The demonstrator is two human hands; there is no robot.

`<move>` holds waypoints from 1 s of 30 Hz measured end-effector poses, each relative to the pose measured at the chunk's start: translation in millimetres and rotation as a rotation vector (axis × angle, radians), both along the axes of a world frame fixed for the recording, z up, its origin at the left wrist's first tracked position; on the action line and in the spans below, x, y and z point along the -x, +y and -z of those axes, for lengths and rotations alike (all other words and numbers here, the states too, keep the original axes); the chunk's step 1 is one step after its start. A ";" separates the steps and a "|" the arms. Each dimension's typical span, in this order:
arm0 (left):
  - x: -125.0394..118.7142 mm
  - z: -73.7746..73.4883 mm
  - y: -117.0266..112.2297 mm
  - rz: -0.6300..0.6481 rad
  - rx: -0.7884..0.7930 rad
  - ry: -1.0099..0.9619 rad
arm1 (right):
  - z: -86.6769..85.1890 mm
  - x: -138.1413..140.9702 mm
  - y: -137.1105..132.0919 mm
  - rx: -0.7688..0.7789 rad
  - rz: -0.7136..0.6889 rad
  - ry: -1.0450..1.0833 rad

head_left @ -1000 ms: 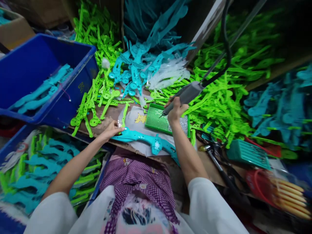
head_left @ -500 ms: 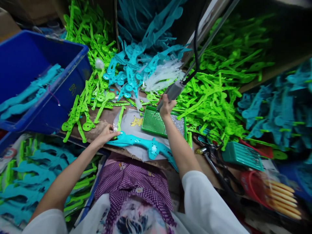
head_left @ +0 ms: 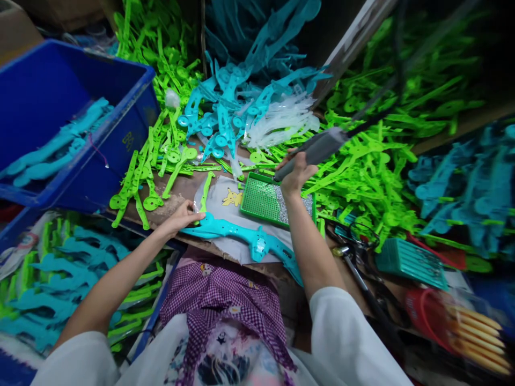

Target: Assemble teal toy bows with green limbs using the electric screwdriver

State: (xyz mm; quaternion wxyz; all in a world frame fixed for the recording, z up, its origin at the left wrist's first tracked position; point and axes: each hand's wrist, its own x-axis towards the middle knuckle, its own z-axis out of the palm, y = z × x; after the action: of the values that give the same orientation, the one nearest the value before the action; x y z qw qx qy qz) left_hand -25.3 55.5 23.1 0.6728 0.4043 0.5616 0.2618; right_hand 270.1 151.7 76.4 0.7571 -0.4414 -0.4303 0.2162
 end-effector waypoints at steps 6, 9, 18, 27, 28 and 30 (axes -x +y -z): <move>-0.3 4.2 -1.7 -0.003 -0.013 -0.020 | -32.3 78.4 -69.3 -0.069 -0.330 0.135; 1.0 6.5 -2.8 -0.009 -0.032 -0.022 | -19.1 125.4 -89.9 0.084 -0.552 0.156; 3.6 9.8 -4.6 0.011 -0.050 -0.104 | 9.0 148.5 -90.9 0.181 -0.669 0.137; 2.6 9.5 -2.8 -0.001 -0.062 -0.085 | 22.6 153.0 -88.2 0.184 -0.695 -0.097; 2.8 10.5 -2.9 0.000 -0.070 -0.081 | 22.7 152.6 -87.7 0.176 -0.709 -0.113; 3.7 14.2 -3.7 0.010 -0.089 -0.086 | 23.5 151.4 -87.4 0.171 -0.726 -0.136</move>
State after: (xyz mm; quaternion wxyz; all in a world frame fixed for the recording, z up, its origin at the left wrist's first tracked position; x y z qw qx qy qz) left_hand -29.0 51.8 8.9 0.6789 0.4249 0.5180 0.3004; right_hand 118.7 64.4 52.9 0.5614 -0.3349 -0.5884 0.4758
